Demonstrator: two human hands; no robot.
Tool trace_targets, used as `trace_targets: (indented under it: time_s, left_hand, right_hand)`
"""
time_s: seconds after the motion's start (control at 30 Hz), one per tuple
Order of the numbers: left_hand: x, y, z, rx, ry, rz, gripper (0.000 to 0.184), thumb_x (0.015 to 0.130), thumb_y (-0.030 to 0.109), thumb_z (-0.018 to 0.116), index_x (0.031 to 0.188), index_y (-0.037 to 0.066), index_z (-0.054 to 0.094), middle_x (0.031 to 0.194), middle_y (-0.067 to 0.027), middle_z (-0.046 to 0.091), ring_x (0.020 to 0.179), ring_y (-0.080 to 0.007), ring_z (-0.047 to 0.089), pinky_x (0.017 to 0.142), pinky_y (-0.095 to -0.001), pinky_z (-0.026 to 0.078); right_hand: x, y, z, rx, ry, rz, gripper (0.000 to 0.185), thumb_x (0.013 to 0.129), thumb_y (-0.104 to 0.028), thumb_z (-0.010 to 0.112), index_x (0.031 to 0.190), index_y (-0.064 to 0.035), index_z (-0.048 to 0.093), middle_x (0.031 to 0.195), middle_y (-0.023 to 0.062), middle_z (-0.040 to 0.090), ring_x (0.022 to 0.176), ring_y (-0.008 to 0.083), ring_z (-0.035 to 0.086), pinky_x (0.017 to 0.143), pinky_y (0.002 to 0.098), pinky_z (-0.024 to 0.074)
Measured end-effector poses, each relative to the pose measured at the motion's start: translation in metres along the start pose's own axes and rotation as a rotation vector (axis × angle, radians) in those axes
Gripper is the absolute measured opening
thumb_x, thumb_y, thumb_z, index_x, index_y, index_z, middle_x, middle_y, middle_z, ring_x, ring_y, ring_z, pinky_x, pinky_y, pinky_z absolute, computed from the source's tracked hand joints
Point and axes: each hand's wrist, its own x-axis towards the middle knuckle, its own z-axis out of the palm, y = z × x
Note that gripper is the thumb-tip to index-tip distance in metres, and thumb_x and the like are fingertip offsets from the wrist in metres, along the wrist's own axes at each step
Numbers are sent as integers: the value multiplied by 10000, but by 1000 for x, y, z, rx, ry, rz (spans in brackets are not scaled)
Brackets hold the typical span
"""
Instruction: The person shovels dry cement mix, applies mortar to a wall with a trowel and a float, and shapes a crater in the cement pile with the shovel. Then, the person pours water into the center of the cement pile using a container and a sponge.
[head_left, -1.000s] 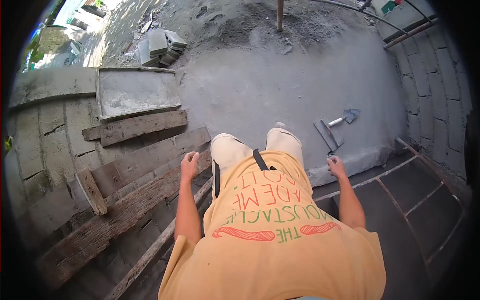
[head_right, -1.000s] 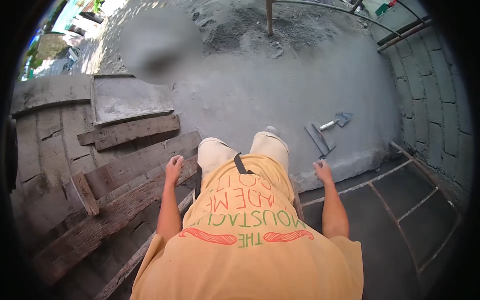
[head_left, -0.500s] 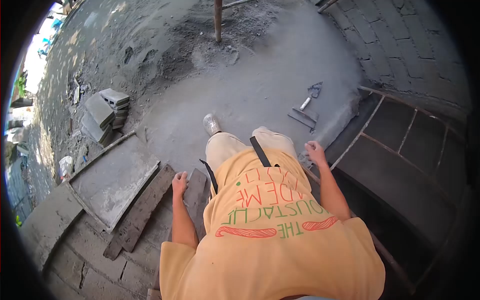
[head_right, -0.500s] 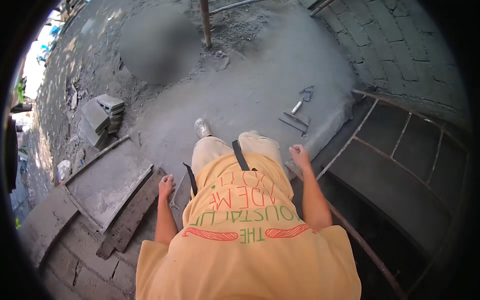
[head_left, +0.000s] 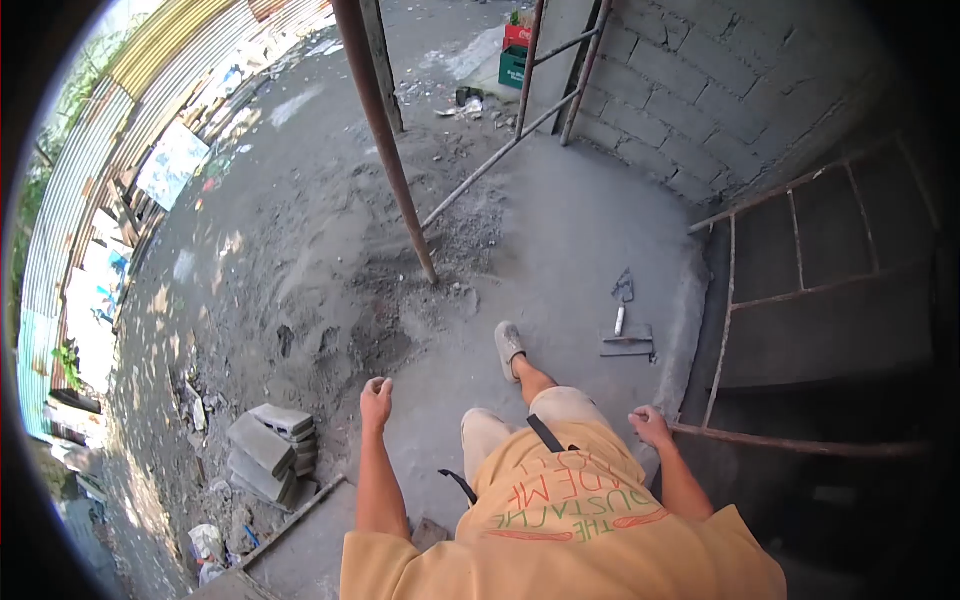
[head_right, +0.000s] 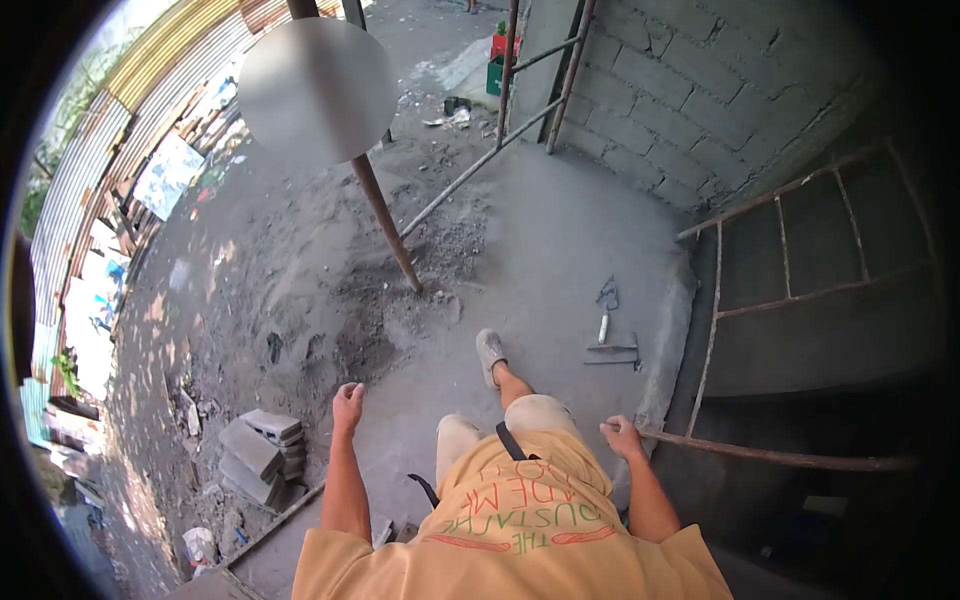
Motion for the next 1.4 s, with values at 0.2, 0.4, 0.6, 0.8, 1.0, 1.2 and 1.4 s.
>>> trace_targets:
  time_s: [0.2, 0.4, 0.6, 0.8, 1.0, 1.2, 1.4]
  left_hand:
    - [-30, 89, 71, 11, -198, 198, 462, 858, 345, 614, 1120, -36, 603, 1087, -209, 658, 1042, -308, 633, 893, -356, 482]
    - [-93, -36, 80, 228, -274, -300, 490, 809, 365, 659, 1052, -60, 634, 988, -226, 676, 972, -305, 648, 858, -368, 492]
    - [-148, -108, 81, 272, -415, -382, 439, 810, 326, 633, 1065, -31, 633, 844, -156, 657, 750, -252, 643, 647, -396, 529]
    - [-143, 86, 176, 180, -329, -706, 608, 854, 336, 603, 1323, -8, 422, 1228, -199, 545, 1005, -361, 604, 770, -401, 509]
    - [-29, 271, 325, 369, -427, -201, 328, 884, 321, 630, 1044, 34, 616, 829, -48, 624, 688, -138, 583, 542, -285, 450]
    - [70, 357, 570, 511, -824, 130, 373, 891, 316, 627, 1054, -20, 614, 844, -67, 640, 740, -153, 630, 631, -279, 499]
    - [121, 283, 894, 803, -1239, 278, 431, 835, 293, 659, 1077, -60, 603, 919, -189, 688, 756, -197, 674, 699, -318, 522]
  right_hand:
    - [5, 1, -26, 152, -28, 371, 327, 864, -315, 637, 1064, -66, 569, 857, 54, 603, 661, 164, 612, 522, 329, 512]
    - [70, -24, -30, 409, -1, 242, 318, 861, -330, 644, 1058, -93, 569, 892, 42, 607, 683, 165, 612, 531, 324, 510]
    - [151, 30, -71, 556, 146, 58, 325, 855, -314, 661, 1052, -74, 566, 865, 38, 626, 621, 130, 589, 486, 276, 485]
    - [201, 188, -101, 425, 144, 394, 397, 854, -347, 644, 1108, -52, 566, 924, 57, 640, 668, 145, 601, 525, 306, 493]
    - [223, 245, -134, 527, 189, 449, 433, 815, -373, 664, 1050, -12, 612, 1050, 158, 661, 996, 296, 630, 874, 370, 484]
    - [271, 249, -125, 568, 261, 608, 439, 827, -368, 667, 1073, -11, 597, 1039, 165, 660, 1009, 295, 633, 873, 367, 488]
    - [420, 257, -34, 762, 353, 575, 430, 840, -345, 666, 1107, -19, 582, 1069, 195, 653, 996, 324, 640, 852, 378, 504]
